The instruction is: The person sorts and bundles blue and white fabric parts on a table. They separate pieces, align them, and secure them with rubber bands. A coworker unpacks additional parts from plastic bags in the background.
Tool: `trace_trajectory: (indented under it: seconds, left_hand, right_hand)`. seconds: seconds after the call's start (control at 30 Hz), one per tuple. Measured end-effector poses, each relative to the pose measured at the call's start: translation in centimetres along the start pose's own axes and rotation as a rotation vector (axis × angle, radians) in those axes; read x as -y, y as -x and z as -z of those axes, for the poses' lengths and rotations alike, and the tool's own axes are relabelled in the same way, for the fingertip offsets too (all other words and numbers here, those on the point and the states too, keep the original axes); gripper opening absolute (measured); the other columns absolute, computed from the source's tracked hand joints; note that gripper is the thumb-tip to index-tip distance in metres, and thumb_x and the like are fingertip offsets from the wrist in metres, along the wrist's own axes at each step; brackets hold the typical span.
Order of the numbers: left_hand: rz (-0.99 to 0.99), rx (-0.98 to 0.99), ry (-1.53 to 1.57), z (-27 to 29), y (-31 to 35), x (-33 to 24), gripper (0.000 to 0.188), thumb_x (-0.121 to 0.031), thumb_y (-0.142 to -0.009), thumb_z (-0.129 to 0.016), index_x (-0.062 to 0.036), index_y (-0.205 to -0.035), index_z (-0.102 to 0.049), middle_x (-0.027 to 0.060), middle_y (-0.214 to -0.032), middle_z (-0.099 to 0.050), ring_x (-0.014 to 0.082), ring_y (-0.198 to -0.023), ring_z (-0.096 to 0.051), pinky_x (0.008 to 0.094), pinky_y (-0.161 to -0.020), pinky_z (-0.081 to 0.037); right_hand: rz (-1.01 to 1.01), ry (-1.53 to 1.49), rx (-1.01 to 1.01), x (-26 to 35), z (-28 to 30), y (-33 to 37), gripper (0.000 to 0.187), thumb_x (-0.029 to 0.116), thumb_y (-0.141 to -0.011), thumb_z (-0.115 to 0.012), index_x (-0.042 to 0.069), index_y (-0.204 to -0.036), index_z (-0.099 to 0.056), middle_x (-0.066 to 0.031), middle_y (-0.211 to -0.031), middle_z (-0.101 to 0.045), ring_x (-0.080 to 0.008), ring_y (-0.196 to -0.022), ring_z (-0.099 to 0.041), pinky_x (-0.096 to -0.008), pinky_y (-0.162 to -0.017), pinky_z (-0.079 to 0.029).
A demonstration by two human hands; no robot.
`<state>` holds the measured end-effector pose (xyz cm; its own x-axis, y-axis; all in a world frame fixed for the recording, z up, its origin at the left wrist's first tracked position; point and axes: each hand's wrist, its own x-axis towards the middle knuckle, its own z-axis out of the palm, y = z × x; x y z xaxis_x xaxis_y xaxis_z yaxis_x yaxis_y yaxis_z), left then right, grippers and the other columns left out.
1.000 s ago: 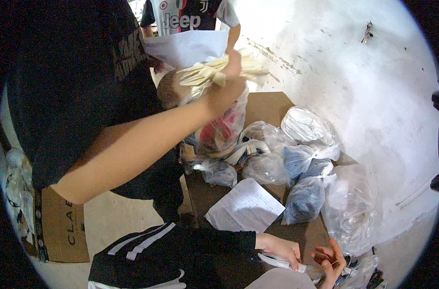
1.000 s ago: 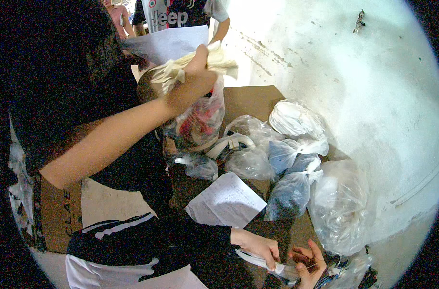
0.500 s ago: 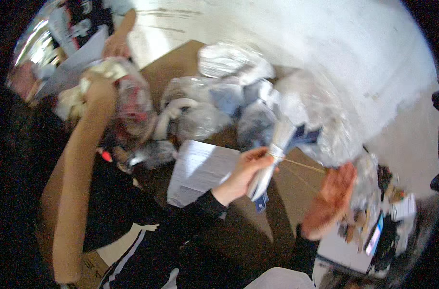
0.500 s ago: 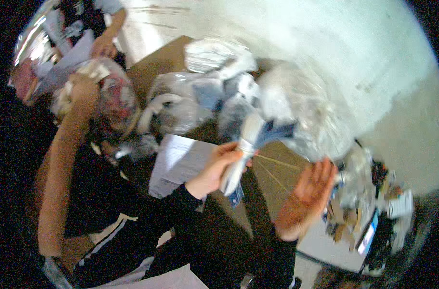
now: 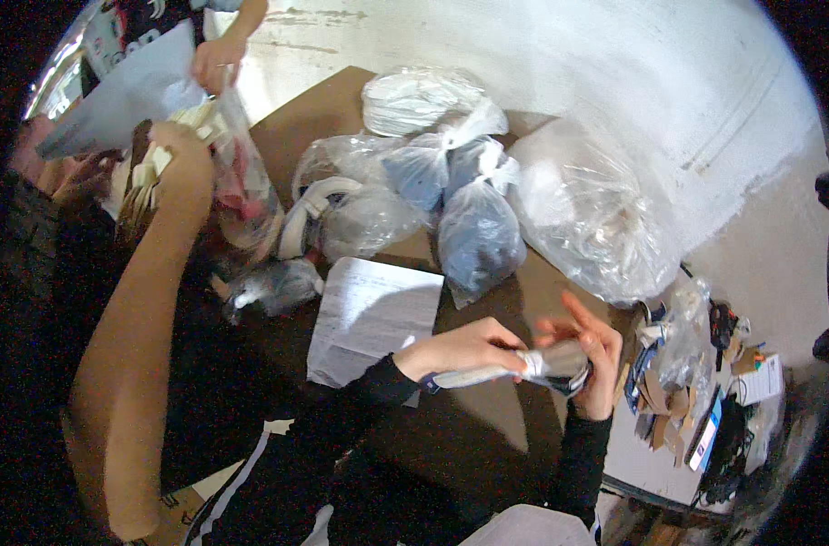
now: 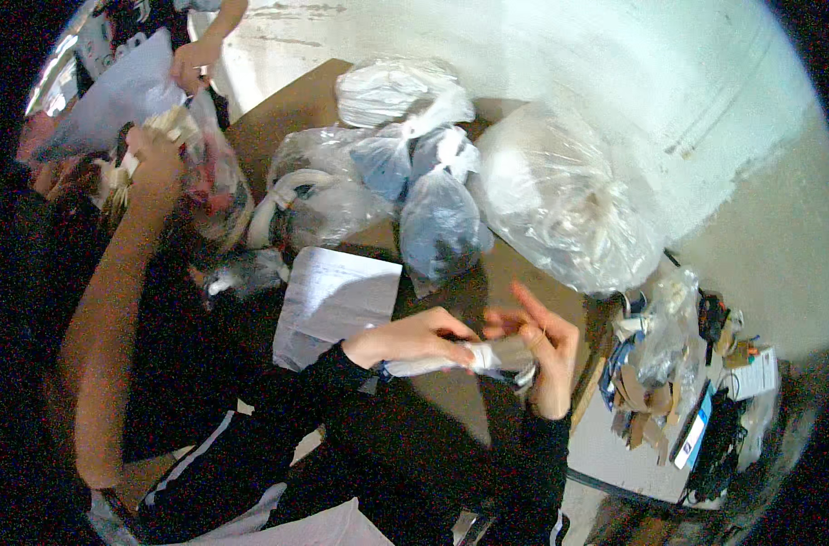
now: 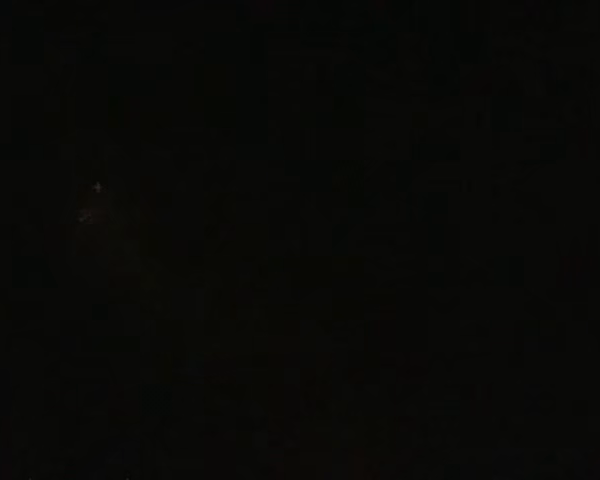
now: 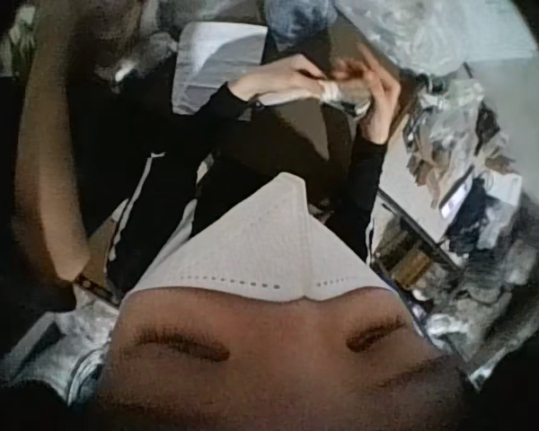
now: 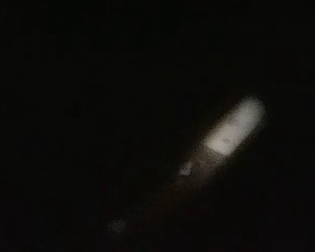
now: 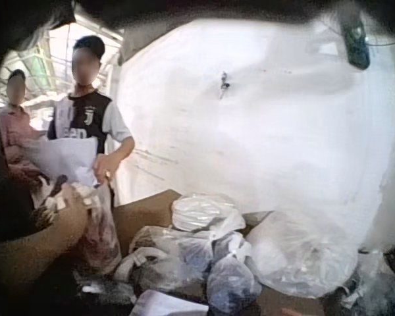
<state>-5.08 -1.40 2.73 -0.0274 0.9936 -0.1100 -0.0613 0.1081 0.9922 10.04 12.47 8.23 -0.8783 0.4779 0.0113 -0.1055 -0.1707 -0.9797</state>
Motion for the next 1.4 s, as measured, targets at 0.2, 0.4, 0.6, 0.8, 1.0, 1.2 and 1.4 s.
trace_trajectory:
  seconds: [0.2, 0.4, 0.6, 0.8, 1.0, 1.2, 1.4]
  left_hand:
    - [-0.064, -0.443, -0.238, 0.0, -1.2, 1.8, 0.038, -0.031, -0.087, -0.065, 0.0025, -0.103, -0.068, 0.0099, -0.086, -0.07, 0.0123, -0.078, -0.063, 0.028, -0.071, -0.048]
    - [-0.143, -0.444, 0.644, 2.1, -0.6, 0.8, 0.032, -0.022, -0.092, -0.058, -0.0012, -0.115, -0.062, 0.0091, -0.103, -0.069, 0.0106, -0.078, -0.063, 0.0227, -0.066, -0.05]
    - [-0.106, -0.409, 0.533, 0.4, -0.8, 1.1, 0.036, -0.024, -0.093, -0.058, 0.0012, -0.119, -0.059, 0.0097, -0.105, -0.068, 0.0152, -0.084, -0.066, 0.0262, -0.069, -0.052]
    - [-0.137, -0.399, 0.675, -0.2, -1.0, 0.9, 0.034, -0.024, -0.094, -0.058, 0.0009, -0.117, -0.062, 0.0064, -0.1, -0.068, 0.0119, -0.085, -0.064, 0.0238, -0.073, -0.05]
    - [-0.165, -0.482, 0.628, -0.2, -1.7, 2.0, 0.032, -0.018, -0.095, -0.057, 0.0019, -0.12, -0.061, 0.0055, -0.106, -0.067, 0.0098, -0.092, -0.061, 0.0242, -0.083, -0.047]
    - [-0.162, -0.479, 0.684, 0.0, -0.6, 2.0, 0.032, -0.011, -0.092, -0.06, 0.0039, -0.12, -0.061, 0.0053, -0.107, -0.067, 0.009, -0.094, -0.06, 0.0238, -0.084, -0.046]
    - [-0.206, -0.361, 0.641, -0.3, -2.1, 2.4, 0.031, -0.015, -0.087, -0.067, 0.0025, -0.113, -0.066, 0.005, -0.107, -0.068, 0.011, -0.1, -0.059, 0.0259, -0.092, -0.042]
  right_hand:
    - [0.35, 0.872, 0.389, 1.1, -0.7, 1.0, 0.015, 0.014, -0.087, -0.067, 0.003, -0.095, -0.071, -0.0059, -0.074, -0.069, -0.0145, -0.062, -0.065, -0.0285, -0.066, -0.051]
    - [0.052, 0.456, -0.173, -0.4, -0.1, -0.4, 0.011, 0.007, -0.09, -0.062, -0.001, -0.086, -0.067, -0.003, -0.075, -0.062, -0.0083, -0.066, -0.056, -0.0251, -0.062, -0.044]
    - [0.164, 0.512, -0.178, -3.2, -0.1, -1.3, 0.007, 0.005, -0.085, -0.066, -0.002, -0.086, -0.067, -0.008, -0.082, -0.065, -0.0169, -0.083, -0.06, -0.0283, -0.079, -0.045]
    - [0.417, 0.757, -0.371, -3.8, -1.8, -1.3, 0.008, 0.001, -0.079, -0.068, 0.001, -0.087, -0.068, -0.0094, -0.095, -0.062, -0.0227, -0.092, -0.06, -0.0305, -0.087, -0.045]
    - [0.486, 0.804, -0.359, -3.6, -2.4, -0.5, 0.018, -0.001, -0.076, -0.07, 0.0, -0.094, -0.067, -0.0106, -0.095, -0.059, -0.0223, -0.092, -0.059, -0.0304, -0.082, -0.046]
    - [0.421, 0.749, -0.275, -3.2, -3.3, -0.7, 0.037, -0.001, -0.078, -0.069, 0.001, -0.115, -0.064, -0.0118, -0.1, -0.061, -0.0237, -0.095, -0.061, -0.0313, -0.085, -0.047]
    - [0.308, 0.295, -0.234, -5.4, -3.1, -0.7, 0.072, -0.001, -0.08, -0.064, 0.002, -0.144, -0.032, -0.0156, -0.14, -0.042, -0.0254, -0.125, -0.046, -0.0362, -0.106, -0.035]
